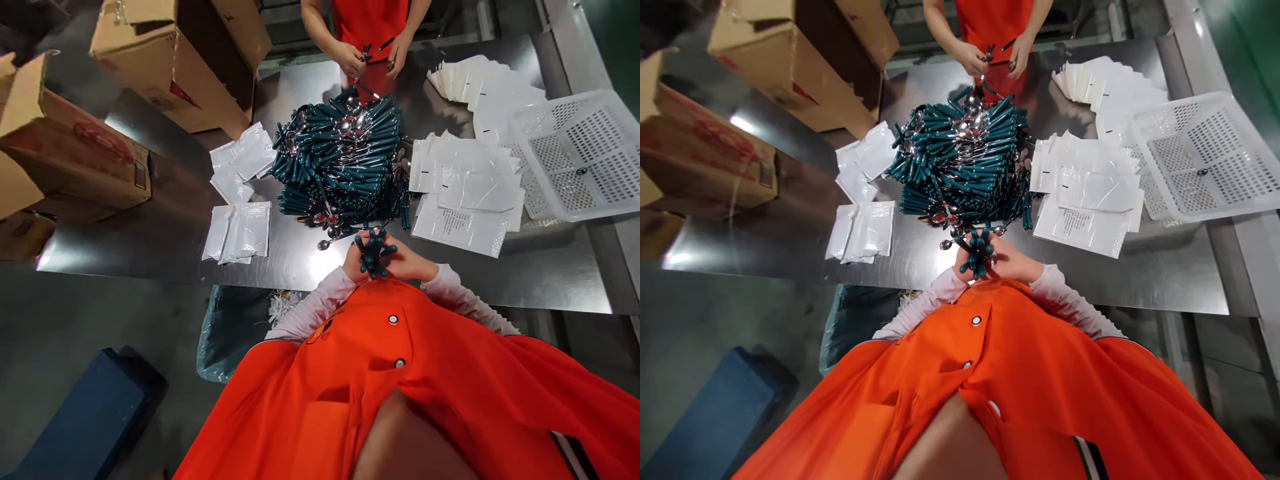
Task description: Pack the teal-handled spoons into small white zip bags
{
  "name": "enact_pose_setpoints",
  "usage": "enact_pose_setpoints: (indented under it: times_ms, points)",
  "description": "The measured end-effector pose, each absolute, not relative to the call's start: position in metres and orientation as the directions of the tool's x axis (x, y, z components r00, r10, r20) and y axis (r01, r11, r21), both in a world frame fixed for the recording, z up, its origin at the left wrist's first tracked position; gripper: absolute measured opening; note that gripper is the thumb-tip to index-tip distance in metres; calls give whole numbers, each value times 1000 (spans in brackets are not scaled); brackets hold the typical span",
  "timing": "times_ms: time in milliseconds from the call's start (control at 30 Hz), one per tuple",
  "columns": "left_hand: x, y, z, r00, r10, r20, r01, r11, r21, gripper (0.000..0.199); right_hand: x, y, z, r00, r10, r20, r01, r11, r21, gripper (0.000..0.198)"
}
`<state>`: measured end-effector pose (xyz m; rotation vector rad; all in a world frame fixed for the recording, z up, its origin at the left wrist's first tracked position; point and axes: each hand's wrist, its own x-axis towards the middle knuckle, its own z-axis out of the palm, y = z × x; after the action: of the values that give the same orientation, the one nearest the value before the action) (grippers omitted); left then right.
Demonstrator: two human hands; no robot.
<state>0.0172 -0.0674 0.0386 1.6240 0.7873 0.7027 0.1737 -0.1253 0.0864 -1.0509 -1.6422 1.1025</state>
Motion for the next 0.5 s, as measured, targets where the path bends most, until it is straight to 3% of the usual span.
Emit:
enact_pose_setpoints:
  times_ms: [100,200,367,500]
  points:
    - [15,-69,43,599,801,-23,129,-68,989,44,196,-118,94,-251,946,203,195,255,-947,55]
    - [14,-69,49,672,733,-109,78,76,994,47,205,-110,102,-125,985,122,196,145,-970,36]
    - [12,-68,56,768,614,-182,-130,428,895,59,194,-98,104,82,996,-34,9,-35,-999,47]
    - [12,-64,55,730,662,-171,-142,392,909,59,182,-92,103,159,986,-56,114,-75,-991,53]
